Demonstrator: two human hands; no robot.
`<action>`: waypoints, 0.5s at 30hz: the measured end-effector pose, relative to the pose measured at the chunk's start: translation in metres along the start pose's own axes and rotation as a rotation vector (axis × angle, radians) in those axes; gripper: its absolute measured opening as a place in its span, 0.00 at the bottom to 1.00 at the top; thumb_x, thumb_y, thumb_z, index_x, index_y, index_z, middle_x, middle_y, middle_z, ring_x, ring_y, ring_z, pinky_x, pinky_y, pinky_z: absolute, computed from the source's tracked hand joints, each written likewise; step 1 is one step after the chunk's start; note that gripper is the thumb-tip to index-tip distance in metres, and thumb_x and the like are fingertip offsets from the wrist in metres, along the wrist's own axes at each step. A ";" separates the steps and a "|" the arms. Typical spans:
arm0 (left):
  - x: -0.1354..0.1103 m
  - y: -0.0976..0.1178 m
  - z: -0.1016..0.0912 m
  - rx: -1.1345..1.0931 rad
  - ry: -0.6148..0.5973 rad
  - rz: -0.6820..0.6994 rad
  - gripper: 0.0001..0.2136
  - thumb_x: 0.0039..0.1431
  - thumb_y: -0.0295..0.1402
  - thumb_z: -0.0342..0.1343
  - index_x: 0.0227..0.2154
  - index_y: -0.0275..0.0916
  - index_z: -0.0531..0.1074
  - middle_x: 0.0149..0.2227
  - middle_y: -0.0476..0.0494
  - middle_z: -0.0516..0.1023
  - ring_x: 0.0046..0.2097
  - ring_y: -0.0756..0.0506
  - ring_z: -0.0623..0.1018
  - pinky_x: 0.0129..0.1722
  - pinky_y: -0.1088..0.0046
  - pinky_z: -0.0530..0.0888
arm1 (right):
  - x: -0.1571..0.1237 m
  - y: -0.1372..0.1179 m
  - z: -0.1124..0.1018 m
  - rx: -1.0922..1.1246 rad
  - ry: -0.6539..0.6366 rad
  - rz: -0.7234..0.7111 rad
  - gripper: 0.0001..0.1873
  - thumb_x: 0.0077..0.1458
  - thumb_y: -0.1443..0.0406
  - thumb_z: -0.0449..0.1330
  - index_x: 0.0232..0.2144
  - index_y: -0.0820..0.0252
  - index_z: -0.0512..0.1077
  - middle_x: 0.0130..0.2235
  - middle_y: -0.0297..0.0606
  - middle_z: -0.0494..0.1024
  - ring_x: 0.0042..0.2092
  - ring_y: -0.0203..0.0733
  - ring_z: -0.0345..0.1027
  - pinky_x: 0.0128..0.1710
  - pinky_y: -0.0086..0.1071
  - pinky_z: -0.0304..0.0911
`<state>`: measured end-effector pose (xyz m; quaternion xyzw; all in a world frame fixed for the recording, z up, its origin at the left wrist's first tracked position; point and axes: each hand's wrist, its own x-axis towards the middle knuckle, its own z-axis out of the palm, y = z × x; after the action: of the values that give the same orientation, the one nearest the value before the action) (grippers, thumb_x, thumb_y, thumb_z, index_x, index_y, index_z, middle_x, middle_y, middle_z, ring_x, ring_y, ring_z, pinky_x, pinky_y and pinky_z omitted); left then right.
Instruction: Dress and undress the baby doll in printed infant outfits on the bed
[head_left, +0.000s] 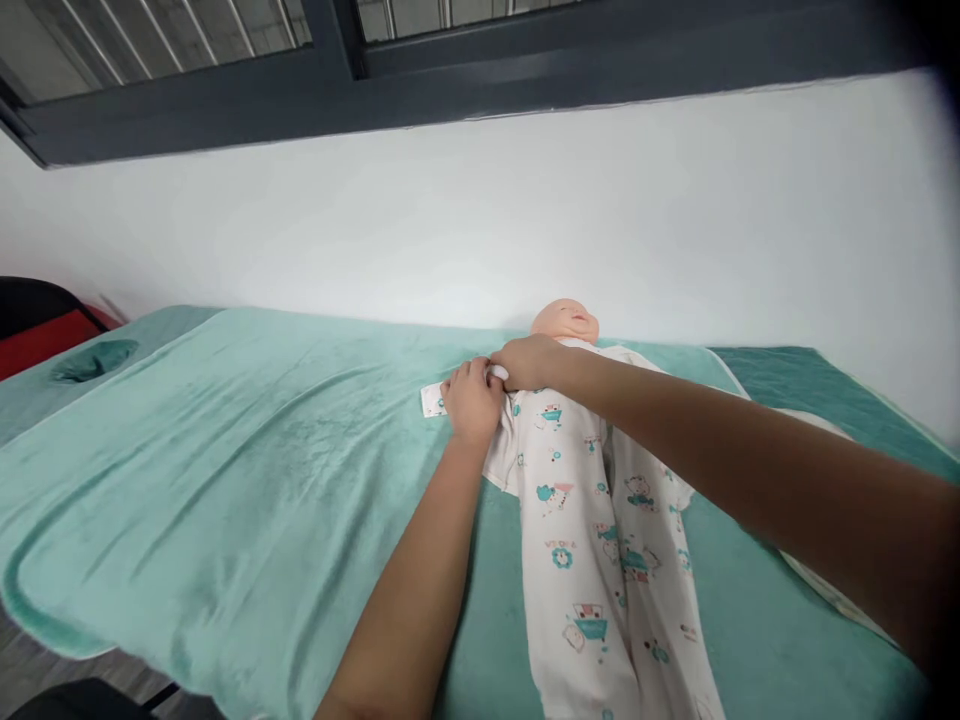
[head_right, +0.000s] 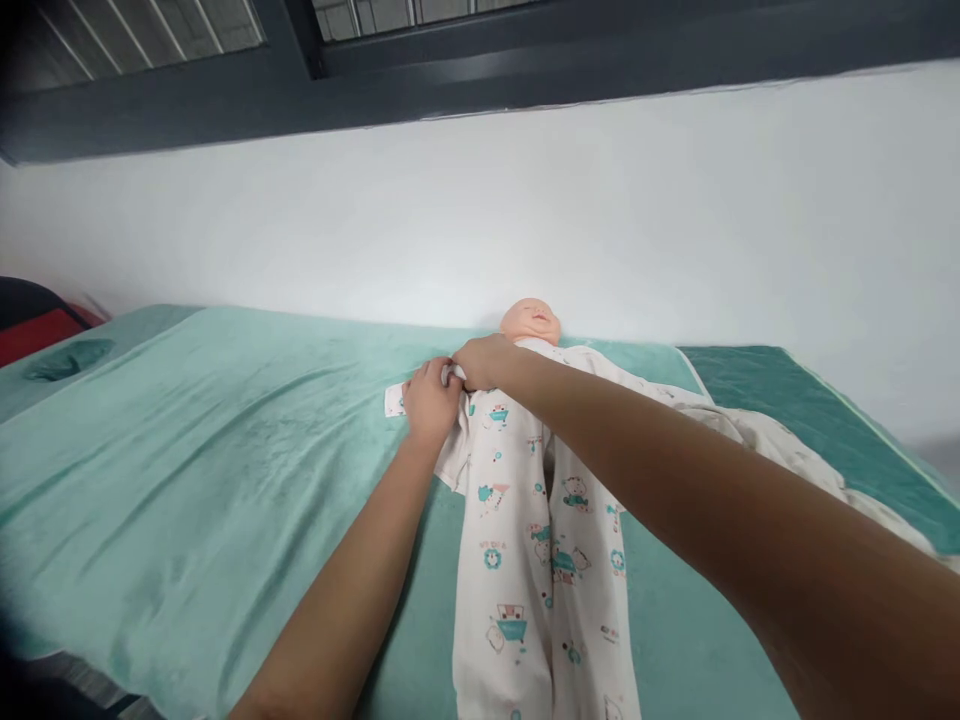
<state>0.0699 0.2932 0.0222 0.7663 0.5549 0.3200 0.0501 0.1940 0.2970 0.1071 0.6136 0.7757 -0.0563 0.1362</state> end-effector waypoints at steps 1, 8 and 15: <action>-0.001 -0.001 -0.002 0.000 0.002 0.007 0.14 0.62 0.31 0.50 0.49 0.45 0.72 0.47 0.44 0.78 0.51 0.41 0.74 0.49 0.63 0.66 | -0.005 0.002 -0.002 0.000 0.015 -0.012 0.16 0.57 0.60 0.58 0.47 0.55 0.75 0.41 0.44 0.80 0.37 0.49 0.74 0.35 0.38 0.63; -0.007 -0.014 -0.007 -0.036 0.006 0.042 0.17 0.64 0.29 0.47 0.50 0.51 0.75 0.48 0.45 0.75 0.48 0.44 0.75 0.42 0.69 0.68 | -0.032 0.020 -0.010 -0.007 0.056 0.012 0.22 0.59 0.56 0.56 0.55 0.48 0.70 0.48 0.42 0.78 0.44 0.52 0.73 0.37 0.37 0.60; -0.015 -0.022 -0.005 -0.048 -0.068 -0.059 0.18 0.64 0.27 0.45 0.48 0.50 0.77 0.48 0.45 0.76 0.45 0.45 0.77 0.40 0.70 0.68 | -0.056 0.043 -0.015 -0.015 0.140 0.081 0.20 0.60 0.56 0.55 0.53 0.48 0.72 0.51 0.43 0.76 0.43 0.51 0.73 0.33 0.36 0.58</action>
<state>0.0470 0.2871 0.0103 0.7588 0.5671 0.3054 0.0967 0.2451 0.2586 0.1405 0.6460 0.7582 -0.0019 0.0885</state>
